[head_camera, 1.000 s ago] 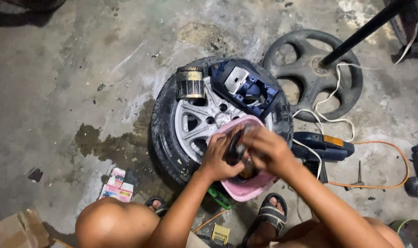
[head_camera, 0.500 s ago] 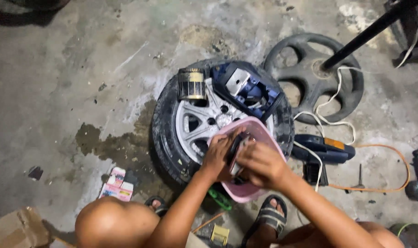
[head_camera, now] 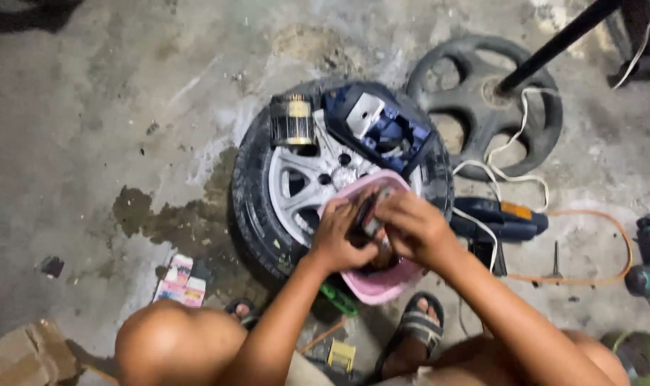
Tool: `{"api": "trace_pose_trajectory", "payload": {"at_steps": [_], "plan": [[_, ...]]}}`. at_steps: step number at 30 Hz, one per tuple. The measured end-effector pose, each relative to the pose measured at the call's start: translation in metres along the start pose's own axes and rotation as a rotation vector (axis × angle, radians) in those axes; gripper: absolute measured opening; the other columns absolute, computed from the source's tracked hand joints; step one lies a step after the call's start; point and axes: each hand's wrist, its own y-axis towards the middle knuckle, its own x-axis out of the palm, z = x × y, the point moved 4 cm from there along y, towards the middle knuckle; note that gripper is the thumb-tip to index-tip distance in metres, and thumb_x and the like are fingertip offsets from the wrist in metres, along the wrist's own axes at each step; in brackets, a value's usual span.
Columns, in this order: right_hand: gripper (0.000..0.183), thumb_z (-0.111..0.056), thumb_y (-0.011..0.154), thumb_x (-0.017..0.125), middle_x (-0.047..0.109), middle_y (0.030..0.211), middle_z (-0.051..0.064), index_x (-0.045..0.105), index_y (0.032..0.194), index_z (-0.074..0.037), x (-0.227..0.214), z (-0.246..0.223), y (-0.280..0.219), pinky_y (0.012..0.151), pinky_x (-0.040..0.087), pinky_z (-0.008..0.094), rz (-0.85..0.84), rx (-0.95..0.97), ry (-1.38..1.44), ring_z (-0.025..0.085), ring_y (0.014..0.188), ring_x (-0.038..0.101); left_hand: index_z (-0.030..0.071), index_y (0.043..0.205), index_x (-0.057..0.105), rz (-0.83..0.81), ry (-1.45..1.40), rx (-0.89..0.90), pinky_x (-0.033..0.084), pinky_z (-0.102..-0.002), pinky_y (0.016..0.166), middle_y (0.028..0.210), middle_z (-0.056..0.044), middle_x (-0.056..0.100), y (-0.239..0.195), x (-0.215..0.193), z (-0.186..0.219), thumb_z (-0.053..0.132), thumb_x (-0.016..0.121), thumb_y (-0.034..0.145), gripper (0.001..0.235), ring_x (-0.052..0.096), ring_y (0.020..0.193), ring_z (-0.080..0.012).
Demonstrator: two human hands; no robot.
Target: The person scrubs a black mechanical part with a brush inside a pink basin filled with water. The person repeatedly dips the part into the water and scrubs different surfaces of the object.
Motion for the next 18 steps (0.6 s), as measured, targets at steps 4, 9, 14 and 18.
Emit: {"api": "trace_pose_trajectory", "payload": {"at_steps": [4, 9, 14, 18], "plan": [[0.024, -0.011, 0.088, 0.061, 0.071, 0.091, 0.016, 0.077, 0.105, -0.002, 0.013, -0.018, -0.014, 0.085, 0.059, 0.051, -0.044, -0.068, 0.139, 0.036, 0.080, 0.070, -0.009, 0.139, 0.055, 0.005, -0.270, -0.100, 0.037, -0.041, 0.114, 0.111, -0.020, 0.074, 0.007, -0.023, 0.030, 0.032, 0.064, 0.087, 0.067, 0.071, 0.104, -0.0322], [0.027, -0.004, 0.078, 0.071, 0.072, 0.089, 0.018, 0.077, 0.104, -0.004, 0.003, 0.022, -0.031, 0.078, 0.058, 0.050, -0.047, 0.409, -0.093, 0.041, 0.086, 0.071, 0.006, 0.155, 0.040, -0.041, -0.011, -0.053, 0.039, -0.045, 0.109, 0.132, -0.014, 0.068, 0.000, 0.001, 0.005, 0.037, 0.076, 0.065, 0.102, 0.067, 0.119, -0.0304], [0.022, -0.015, 0.079, 0.069, 0.075, 0.080, 0.018, 0.077, 0.098, -0.005, 0.020, 0.073, -0.060, 0.073, 0.058, 0.052, -0.441, 0.934, -0.300, 0.042, 0.082, 0.074, 0.007, 0.157, 0.037, -0.056, -0.014, -0.049, 0.036, -0.045, 0.110, 0.142, -0.012, 0.063, -0.002, 0.005, 0.000, 0.037, 0.075, 0.064, 0.105, 0.064, 0.126, -0.0293], [0.016, -0.013, 0.075, 0.071, 0.072, 0.066, 0.020, 0.076, 0.085, -0.001, 0.060, 0.065, -0.102, 0.060, 0.062, 0.049, -0.676, 0.960, -0.450, 0.039, 0.072, 0.076, 0.006, 0.154, 0.042, -0.026, -0.025, -0.053, 0.038, -0.044, 0.110, 0.139, -0.014, 0.065, -0.003, 0.004, 0.005, 0.034, 0.076, 0.065, 0.100, 0.066, 0.123, -0.0313]]}}
